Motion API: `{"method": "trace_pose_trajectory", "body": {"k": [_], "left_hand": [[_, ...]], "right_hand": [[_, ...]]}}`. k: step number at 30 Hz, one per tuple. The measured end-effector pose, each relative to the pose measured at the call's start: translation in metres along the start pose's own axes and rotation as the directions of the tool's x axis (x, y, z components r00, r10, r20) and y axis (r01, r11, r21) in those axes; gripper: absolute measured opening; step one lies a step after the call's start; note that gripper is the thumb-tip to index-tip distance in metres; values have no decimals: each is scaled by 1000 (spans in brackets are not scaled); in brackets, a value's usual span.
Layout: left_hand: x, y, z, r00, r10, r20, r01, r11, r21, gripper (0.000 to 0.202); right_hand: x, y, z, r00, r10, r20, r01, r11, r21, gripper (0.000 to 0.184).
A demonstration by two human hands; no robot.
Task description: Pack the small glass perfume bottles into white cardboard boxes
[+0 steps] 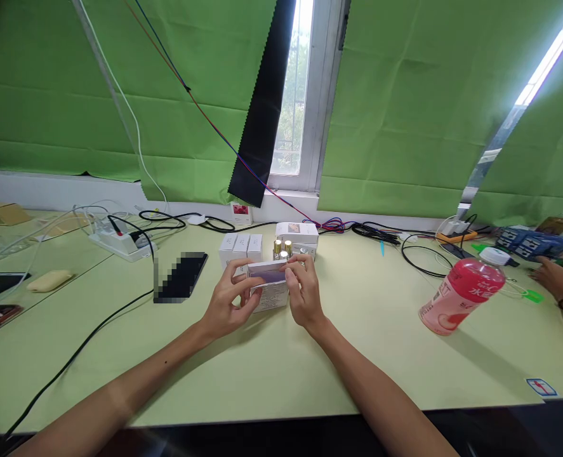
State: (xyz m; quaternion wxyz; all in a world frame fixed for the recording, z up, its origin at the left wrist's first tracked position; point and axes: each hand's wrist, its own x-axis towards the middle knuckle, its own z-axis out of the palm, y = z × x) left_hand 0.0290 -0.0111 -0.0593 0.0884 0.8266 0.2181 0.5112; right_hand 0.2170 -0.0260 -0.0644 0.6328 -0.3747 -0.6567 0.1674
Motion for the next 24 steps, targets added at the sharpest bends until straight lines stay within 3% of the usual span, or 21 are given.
{"method": "trace_pose_trajectory", "body": {"k": [24], "left_hand": [[-1,-1,-4,993,115,22,-116,993,30,29]], "right_hand": [[1,2,0,999,39,23,-41,997,61,32]]}}
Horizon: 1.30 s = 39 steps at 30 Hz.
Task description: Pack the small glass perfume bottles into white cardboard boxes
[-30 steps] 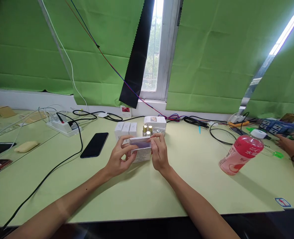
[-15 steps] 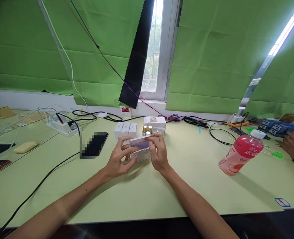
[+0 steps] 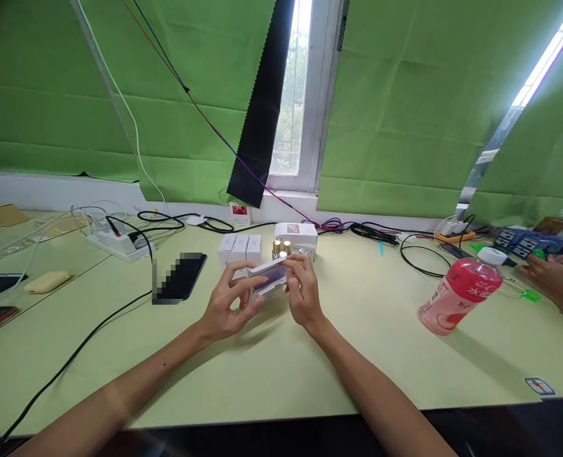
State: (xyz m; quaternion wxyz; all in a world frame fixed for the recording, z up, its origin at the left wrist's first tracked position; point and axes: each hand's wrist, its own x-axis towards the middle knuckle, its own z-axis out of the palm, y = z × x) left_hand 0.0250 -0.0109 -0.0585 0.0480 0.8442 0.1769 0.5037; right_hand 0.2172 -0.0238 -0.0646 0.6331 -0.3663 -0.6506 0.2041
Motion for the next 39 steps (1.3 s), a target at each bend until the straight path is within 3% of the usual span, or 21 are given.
{"method": "trace_pose_trajectory", "body": {"k": [14,17,20,23,26,30,33,36,39], "left_hand": [[-2,0,3,999,-22,35,25,997,-77,39],[-3,0,3,996,-81,32,83,993,-81,35],[-1,1,2,981,-184,-56,182,982,-49,28],[3,1,0,936,-321,-142,323,946,-6,25],[6,-3,-1,864,-476,-162,492,868,72,26],[6,-12,1,757,-649,-69,648,735,198,28],[2,-17,3,689,-724,24,699,673,244,30],[-1,-19,5,658,-746,103,714,662,228,33],[-1,-18,6,665,-736,123,706,674,216,35]], "right_hand": [[1,-1,3,999,27,-38,-31,993,-112,20],[1,-1,4,997,47,-67,-54,993,-108,16],[1,-1,4,994,69,-90,-77,993,-91,13],[2,-1,4,989,101,-112,-107,993,-54,14],[4,-1,3,980,146,-137,-150,988,-18,15],[6,3,2,959,206,-195,-213,977,-12,10],[8,9,0,940,241,-240,-254,967,-26,15],[9,15,-2,917,301,-262,-321,946,-34,19],[9,17,-3,880,399,-256,-413,911,-1,26]]}}
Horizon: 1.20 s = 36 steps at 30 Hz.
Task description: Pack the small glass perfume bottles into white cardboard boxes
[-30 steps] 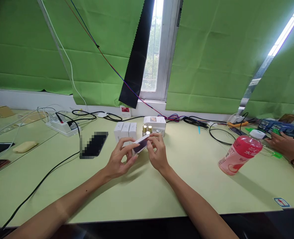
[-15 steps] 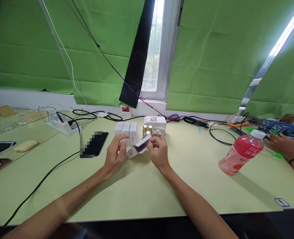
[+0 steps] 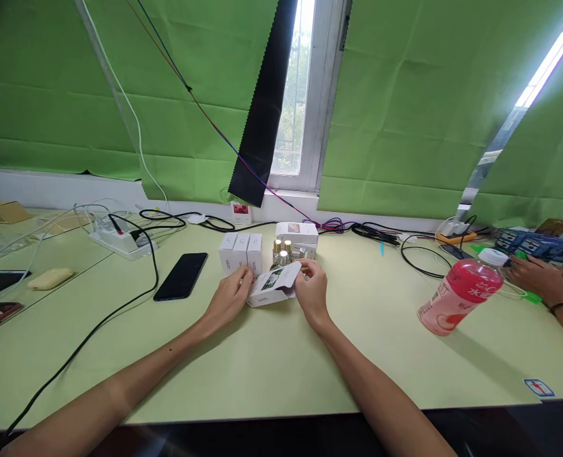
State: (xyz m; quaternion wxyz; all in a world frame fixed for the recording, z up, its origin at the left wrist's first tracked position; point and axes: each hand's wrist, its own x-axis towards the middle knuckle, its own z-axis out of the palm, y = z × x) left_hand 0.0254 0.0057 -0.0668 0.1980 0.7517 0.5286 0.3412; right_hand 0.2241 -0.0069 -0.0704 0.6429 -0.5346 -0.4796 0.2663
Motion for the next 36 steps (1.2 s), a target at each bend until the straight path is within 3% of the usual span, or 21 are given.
{"method": "trace_pose_trajectory", "body": {"k": [6,19,22,29,36], "left_hand": [[1,1,-1,1000,-7,-22,6,1000,-21,38],[0,2,-2,1000,-7,-12,6,1000,-19,40],[-1,6,-3,1000,8,-13,-8,1000,8,39],[-5,14,-4,981,187,-53,-184,981,59,35],[-9,14,-5,912,409,3,-409,912,-14,28]], "right_hand": [[-1,-2,1,993,111,29,-113,990,87,25],[-1,1,2,973,219,68,-228,957,179,16],[-1,2,2,978,200,66,-208,964,165,14],[-4,1,3,984,148,97,-161,977,137,11],[-9,-4,8,974,96,207,-124,984,126,8]]}}
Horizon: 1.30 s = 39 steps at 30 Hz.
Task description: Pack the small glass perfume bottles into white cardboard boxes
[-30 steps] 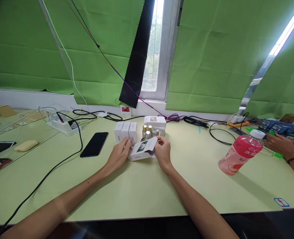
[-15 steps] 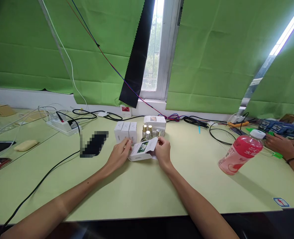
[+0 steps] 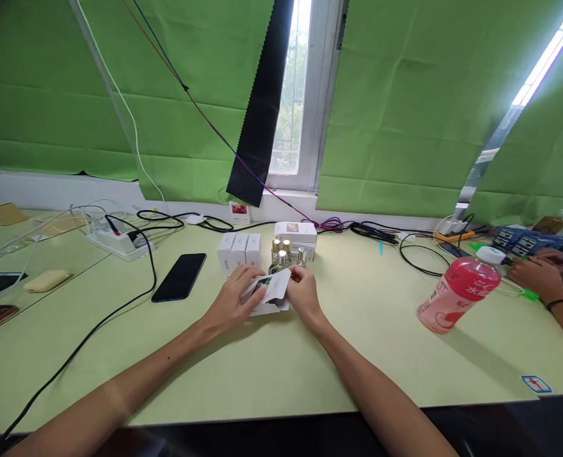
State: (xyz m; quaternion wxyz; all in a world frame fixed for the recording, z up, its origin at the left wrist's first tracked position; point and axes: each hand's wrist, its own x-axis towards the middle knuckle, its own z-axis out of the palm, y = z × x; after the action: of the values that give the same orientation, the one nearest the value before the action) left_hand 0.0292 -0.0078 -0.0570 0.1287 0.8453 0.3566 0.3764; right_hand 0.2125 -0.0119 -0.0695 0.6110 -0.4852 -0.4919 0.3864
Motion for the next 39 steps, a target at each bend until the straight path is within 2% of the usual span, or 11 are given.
{"method": "trace_pose_trajectory", "body": {"k": [5,12,22,27,30,34,39], "left_hand": [[-1,3,-2,996,76,49,-74,996,-48,40],[-3,1,-2,994,-6,106,11,999,-44,62],[-1,7,-6,985,-93,148,91,996,23,65],[0,6,-6,981,-115,153,107,992,60,59],[0,4,-5,984,-115,136,106,992,68,56],[0,2,-4,981,-140,136,130,988,79,55],[0,5,-6,972,-177,152,165,982,90,57]], "right_hand": [[-2,1,3,994,-50,96,55,997,-47,14],[-3,3,5,974,-86,208,97,994,-41,24],[-7,7,8,948,-100,301,125,990,-66,32],[-8,6,9,942,-93,323,140,982,-124,34],[-7,6,8,951,-81,297,142,971,-192,27],[-3,7,5,975,-34,220,87,968,-235,14],[0,9,3,995,-21,97,45,967,-251,11]]}}
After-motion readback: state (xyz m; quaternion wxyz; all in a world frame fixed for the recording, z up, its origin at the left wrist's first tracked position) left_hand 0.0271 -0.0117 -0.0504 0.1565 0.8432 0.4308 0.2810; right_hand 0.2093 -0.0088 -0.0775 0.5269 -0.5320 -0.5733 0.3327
